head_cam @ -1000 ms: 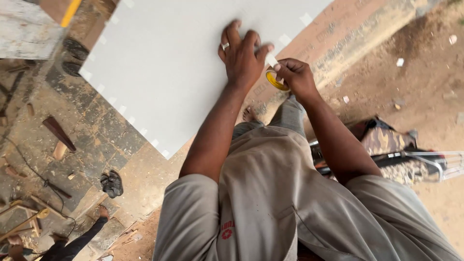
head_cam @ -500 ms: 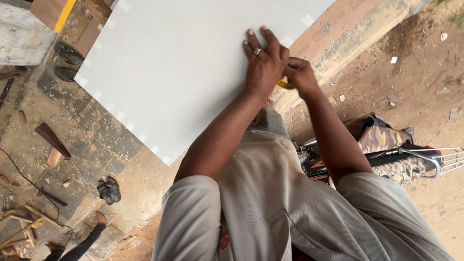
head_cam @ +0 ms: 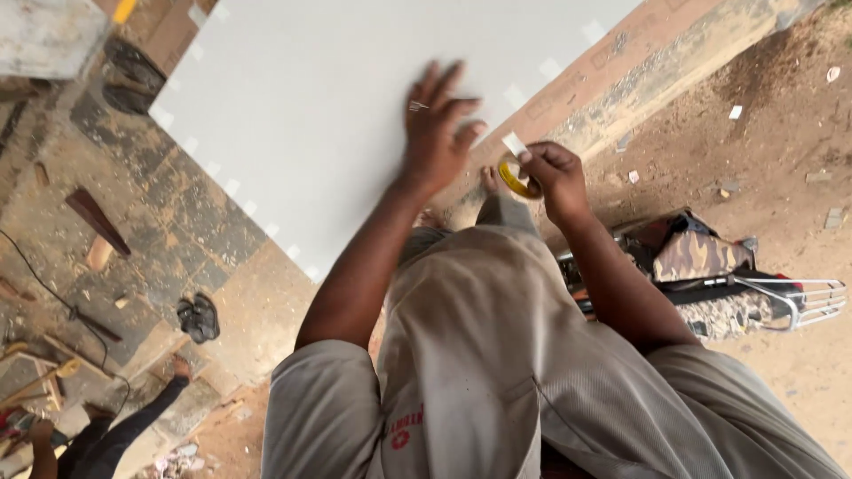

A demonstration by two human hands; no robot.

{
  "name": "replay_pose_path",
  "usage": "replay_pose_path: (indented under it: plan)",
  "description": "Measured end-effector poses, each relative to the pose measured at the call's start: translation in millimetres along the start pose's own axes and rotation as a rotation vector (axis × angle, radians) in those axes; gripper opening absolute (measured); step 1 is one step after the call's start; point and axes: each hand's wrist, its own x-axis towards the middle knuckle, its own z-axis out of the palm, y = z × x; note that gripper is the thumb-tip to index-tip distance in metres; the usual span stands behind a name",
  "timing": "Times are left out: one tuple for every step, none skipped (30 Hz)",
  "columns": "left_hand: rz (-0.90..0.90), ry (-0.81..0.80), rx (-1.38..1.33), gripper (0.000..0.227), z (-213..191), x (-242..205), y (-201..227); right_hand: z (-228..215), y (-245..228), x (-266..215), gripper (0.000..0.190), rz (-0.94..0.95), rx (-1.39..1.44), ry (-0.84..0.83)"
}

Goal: Applying adhesive tape to the edges of a white laminate or plywood board.

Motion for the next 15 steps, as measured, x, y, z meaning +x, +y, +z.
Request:
replay_pose_path:
  plan:
    - [-0.005,-0.002,-0.001,0.032,-10,2,6,9,-2,1,0.010,0.005,-0.002,-0.002]
    - [-0.050,0.051,-0.076,0.036,-19,4,11,18,-3,2,0.011,-0.017,-0.027,-0.034]
    - [-0.088,0.104,-0.151,0.043,-29,8,16,26,-6,5,0.013,-0.045,-0.051,-0.063]
    - [-0.087,0.104,-0.152,0.043,-29,11,22,34,-10,6,0.013,-0.046,-0.051,-0.062]
    - [-0.160,0.083,-0.086,0.041,-29,14,27,42,-13,8,0.014,-0.028,-0.063,-0.036]
    - [-0.232,0.063,-0.020,0.039,-28,17,32,49,-15,10,0.015,-0.010,-0.075,-0.010]
    - [-0.234,0.052,-0.026,0.039,-23,15,28,50,-9,11,0.015,0.000,-0.074,-0.003]
    - [-0.281,0.046,0.018,0.033,-17,13,24,51,-3,12,0.015,-0.030,-0.050,-0.008]
    - [-0.326,0.052,0.065,0.028,-13,16,19,52,0,18,0.014,-0.070,-0.029,-0.020]
    - [-0.325,0.052,0.063,0.028,-8,11,15,51,10,21,0.014,-0.071,-0.031,-0.019]
    - [-0.317,0.043,0.057,0.031,-4,11,10,50,18,28,0.014,-0.056,-0.063,0.017]
    - [-0.309,0.033,0.051,0.038,1,10,6,49,26,35,0.013,-0.042,-0.096,0.053]
    - [-0.308,0.033,0.055,0.038,-3,7,12,48,37,43,0.013,-0.044,-0.092,0.052]
    - [-0.170,0.030,0.081,0.052,-7,3,18,46,47,52,0.017,-0.065,-0.118,0.035]
    - [-0.027,0.024,0.102,0.067,-10,1,25,42,58,60,0.023,-0.088,-0.143,0.026]
